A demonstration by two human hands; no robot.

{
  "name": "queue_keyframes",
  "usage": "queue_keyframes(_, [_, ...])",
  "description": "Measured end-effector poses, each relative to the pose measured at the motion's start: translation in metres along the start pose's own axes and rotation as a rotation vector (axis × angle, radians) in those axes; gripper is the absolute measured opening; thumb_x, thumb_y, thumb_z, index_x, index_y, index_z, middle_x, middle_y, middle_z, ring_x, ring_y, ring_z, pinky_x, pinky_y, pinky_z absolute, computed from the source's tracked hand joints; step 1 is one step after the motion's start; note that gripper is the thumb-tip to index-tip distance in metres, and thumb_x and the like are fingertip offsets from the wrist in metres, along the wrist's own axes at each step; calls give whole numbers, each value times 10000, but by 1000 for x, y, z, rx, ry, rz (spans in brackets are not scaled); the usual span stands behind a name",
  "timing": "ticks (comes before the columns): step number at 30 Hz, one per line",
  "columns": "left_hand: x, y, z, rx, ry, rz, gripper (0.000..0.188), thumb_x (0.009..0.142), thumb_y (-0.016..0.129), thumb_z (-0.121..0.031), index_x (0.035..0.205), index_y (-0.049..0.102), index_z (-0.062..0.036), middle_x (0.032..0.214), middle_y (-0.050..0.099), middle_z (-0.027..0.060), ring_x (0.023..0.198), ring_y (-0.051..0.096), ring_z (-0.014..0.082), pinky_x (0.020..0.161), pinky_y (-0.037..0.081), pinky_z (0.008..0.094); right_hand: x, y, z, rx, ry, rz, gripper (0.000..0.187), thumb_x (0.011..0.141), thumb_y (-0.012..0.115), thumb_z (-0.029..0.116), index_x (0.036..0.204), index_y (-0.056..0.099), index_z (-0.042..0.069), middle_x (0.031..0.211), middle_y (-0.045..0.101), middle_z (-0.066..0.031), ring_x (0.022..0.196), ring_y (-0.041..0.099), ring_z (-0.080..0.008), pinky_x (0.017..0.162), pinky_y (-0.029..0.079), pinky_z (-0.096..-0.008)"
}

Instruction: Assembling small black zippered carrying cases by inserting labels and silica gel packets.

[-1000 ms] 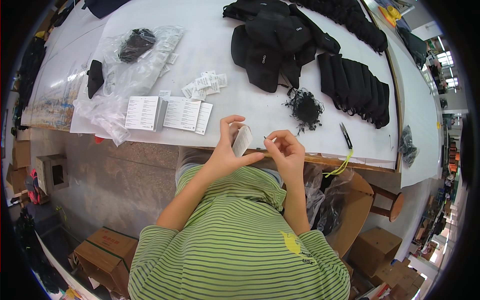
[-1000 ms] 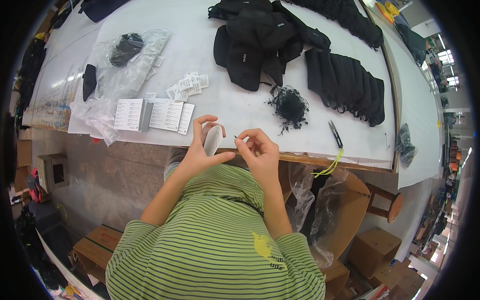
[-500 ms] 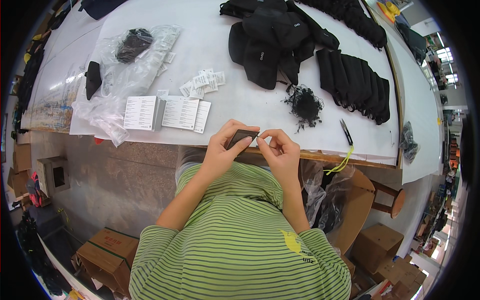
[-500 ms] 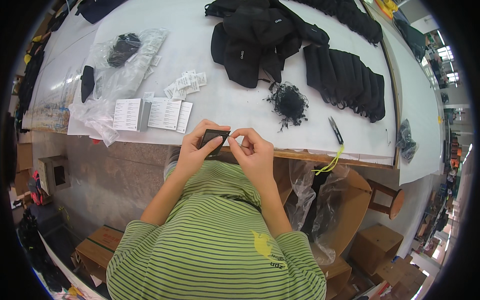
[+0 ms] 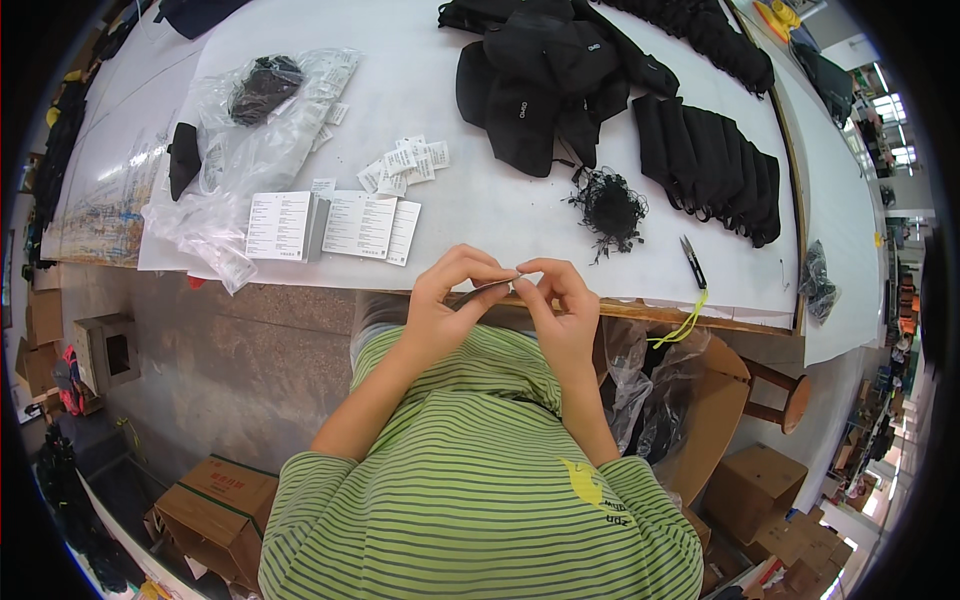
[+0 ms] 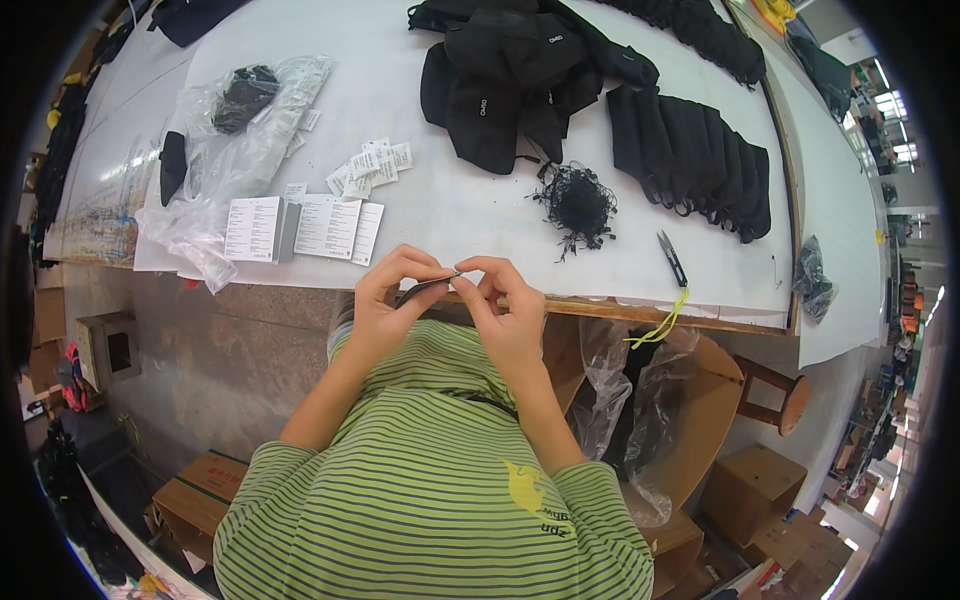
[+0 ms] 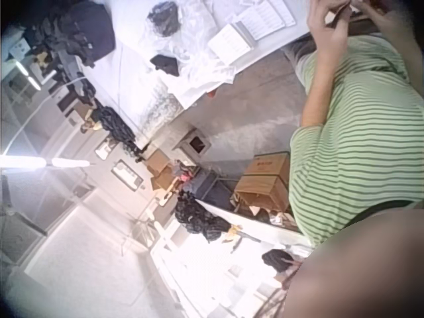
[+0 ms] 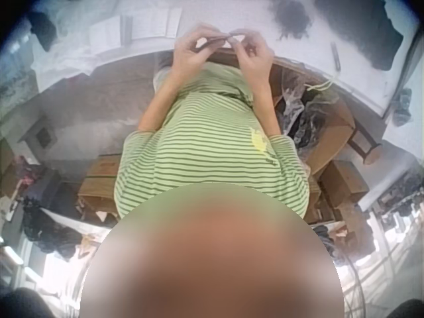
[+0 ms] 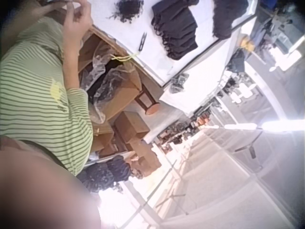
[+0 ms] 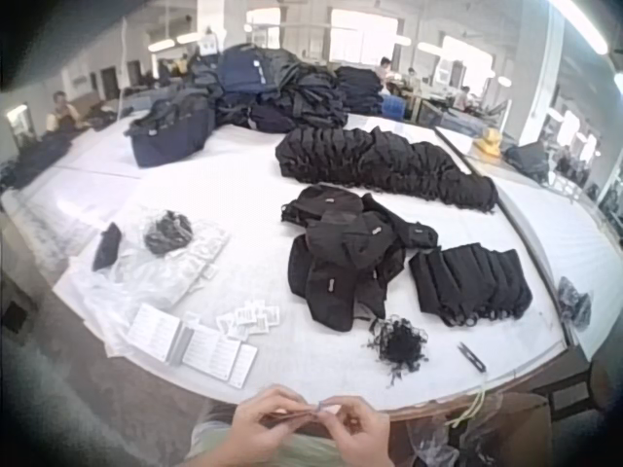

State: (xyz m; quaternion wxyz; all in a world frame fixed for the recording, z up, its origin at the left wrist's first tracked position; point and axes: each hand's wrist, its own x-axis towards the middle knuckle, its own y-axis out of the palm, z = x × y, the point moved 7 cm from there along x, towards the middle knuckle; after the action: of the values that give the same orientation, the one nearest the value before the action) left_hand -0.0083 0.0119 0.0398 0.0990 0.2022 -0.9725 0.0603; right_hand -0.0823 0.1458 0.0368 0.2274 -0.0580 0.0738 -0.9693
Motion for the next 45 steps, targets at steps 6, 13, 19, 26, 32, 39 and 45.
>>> queue_keyframes(6, [-6,-4,14,-535,-233,-67,205,841,568,-4,1043,595,20,965,600,105,837,566,150,787,452,260,1,-2,8,22,8,97,83,796,717,50,867,677,36,532,431,60,495,335,-16,453,243,-191])
queue_keyframes(13, [-5,-40,39,-689,-249,-186,209,945,413,-181,757,388,-92,843,513,80,754,529,182,736,446,346,4,-1,4,39,24,110,77,788,720,38,858,689,31,534,438,63,495,333,-10,449,238,-187])
queue_keyframes(19, [2,-38,33,-308,-278,-351,112,920,522,-80,988,569,-4,979,598,72,864,572,169,797,452,281,3,1,8,36,1,162,94,780,724,33,871,702,42,546,475,58,496,355,-10,448,248,-183])
queue_keyframes(26, [-4,3,31,-367,-421,268,141,884,616,-75,1007,663,-25,928,647,0,820,555,45,721,439,200,1,1,-8,129,28,173,110,768,724,7,871,703,40,565,513,54,513,382,-9,463,278,-181])
queue_keyframes(32, [-5,3,31,-370,-388,227,118,872,641,-89,960,673,-17,872,637,-17,751,535,28,652,413,178,0,5,-14,280,88,213,116,769,713,-34,867,688,24,708,638,17,599,484,-9,547,362,-161])
queue_keyframes(39, [-5,-1,21,-288,-377,177,82,866,645,-84,896,655,-9,845,602,-7,701,530,47,630,417,182,0,14,-23,460,176,283,133,768,718,-39,877,683,28,744,637,24,641,494,-10,578,366,-157])
queue_keyframes(45, [-1,2,4,-133,-146,71,50,904,576,-57,887,547,-20,847,534,1,671,527,69,614,419,192,-1,18,-27,545,288,317,65,852,666,46,914,647,36,641,519,63,538,390,0,484,269,-177])
